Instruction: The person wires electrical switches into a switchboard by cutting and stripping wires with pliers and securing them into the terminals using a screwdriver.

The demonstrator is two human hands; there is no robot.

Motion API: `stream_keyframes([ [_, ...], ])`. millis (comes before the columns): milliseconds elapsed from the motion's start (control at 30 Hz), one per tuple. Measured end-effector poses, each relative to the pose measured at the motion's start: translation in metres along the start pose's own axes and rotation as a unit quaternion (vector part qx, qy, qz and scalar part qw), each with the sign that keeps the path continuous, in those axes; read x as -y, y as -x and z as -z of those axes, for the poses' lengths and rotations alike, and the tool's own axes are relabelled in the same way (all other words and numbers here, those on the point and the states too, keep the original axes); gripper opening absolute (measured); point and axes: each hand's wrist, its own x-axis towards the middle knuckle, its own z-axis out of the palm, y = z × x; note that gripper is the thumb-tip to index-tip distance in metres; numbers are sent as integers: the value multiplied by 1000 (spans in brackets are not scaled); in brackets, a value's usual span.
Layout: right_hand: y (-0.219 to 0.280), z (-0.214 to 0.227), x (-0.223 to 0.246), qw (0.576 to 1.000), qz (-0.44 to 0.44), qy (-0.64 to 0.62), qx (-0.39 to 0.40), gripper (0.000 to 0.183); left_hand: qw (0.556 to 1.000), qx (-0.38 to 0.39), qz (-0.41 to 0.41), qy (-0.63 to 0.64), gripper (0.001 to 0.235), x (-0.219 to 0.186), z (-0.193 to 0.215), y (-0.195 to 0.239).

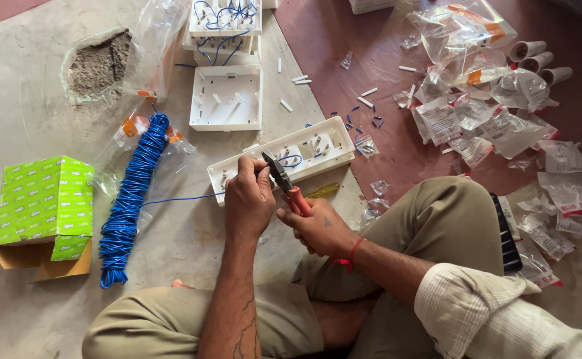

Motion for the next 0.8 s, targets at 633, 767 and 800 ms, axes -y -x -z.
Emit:
stream_keyframes([
  [633, -17, 15, -33, 795, 212, 569, 1, 33, 859, -244, -131, 431, 13, -1, 115, 8],
  [767, -21, 21, -35, 754, 277, 596, -5, 62, 844, -280, -168, 424, 12, -12, 150, 8],
  [800, -26, 22, -35, 758, 258, 598, 19, 59, 849, -288, -167, 409, 11, -13, 159, 6],
])
